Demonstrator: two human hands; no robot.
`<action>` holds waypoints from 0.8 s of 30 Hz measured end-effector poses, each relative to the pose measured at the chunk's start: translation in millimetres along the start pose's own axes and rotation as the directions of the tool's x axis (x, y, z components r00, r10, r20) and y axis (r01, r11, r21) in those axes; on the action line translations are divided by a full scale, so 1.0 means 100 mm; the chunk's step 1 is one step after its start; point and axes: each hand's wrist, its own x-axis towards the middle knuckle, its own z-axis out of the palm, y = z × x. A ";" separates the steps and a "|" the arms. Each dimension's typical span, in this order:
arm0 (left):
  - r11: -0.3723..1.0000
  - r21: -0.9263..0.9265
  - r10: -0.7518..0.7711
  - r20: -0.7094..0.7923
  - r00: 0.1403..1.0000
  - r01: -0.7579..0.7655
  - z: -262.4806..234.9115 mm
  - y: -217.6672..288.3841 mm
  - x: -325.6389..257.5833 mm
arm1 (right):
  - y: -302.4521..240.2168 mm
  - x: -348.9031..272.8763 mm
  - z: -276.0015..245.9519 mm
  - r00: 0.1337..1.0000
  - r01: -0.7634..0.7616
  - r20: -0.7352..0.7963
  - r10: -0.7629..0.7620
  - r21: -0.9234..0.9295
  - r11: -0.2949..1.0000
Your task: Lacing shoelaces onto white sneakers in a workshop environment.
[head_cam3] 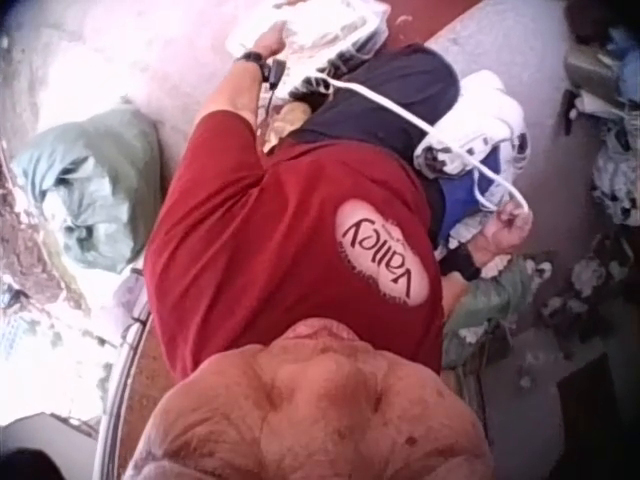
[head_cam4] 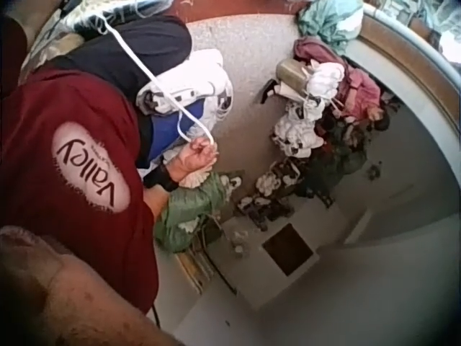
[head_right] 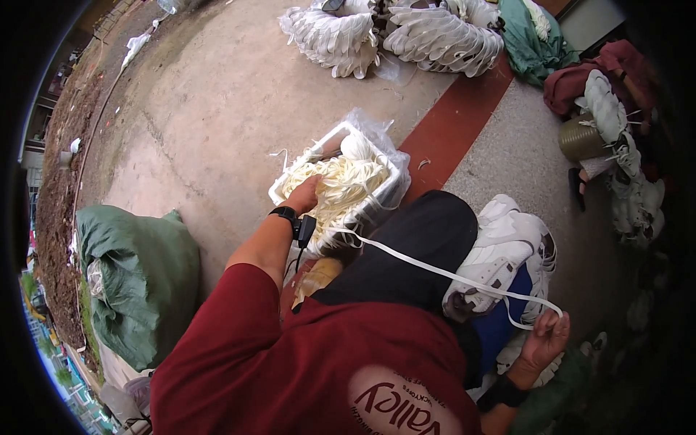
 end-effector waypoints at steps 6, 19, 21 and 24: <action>0.941 0.329 -0.045 -0.119 0.992 0.082 -0.20 -0.12 -0.27 | 0.04 0.04 0.06 0.997 -0.056 0.048 0.057 -0.018 0.998; 0.890 0.413 -0.385 0.451 0.805 0.194 -0.26 -0.95 -2.00 | 0.10 0.10 0.02 0.999 -0.039 0.010 0.039 -0.030 0.999; 0.867 0.446 -0.455 0.526 0.719 0.222 -0.18 -1.29 -2.25 | 0.08 0.11 -0.01 0.999 -0.042 0.028 0.043 -0.016 0.999; 0.808 0.510 -0.563 0.523 0.640 0.295 -0.23 -1.39 -2.46 | 0.06 0.12 -0.12 0.995 -0.066 0.077 0.071 -0.070 0.995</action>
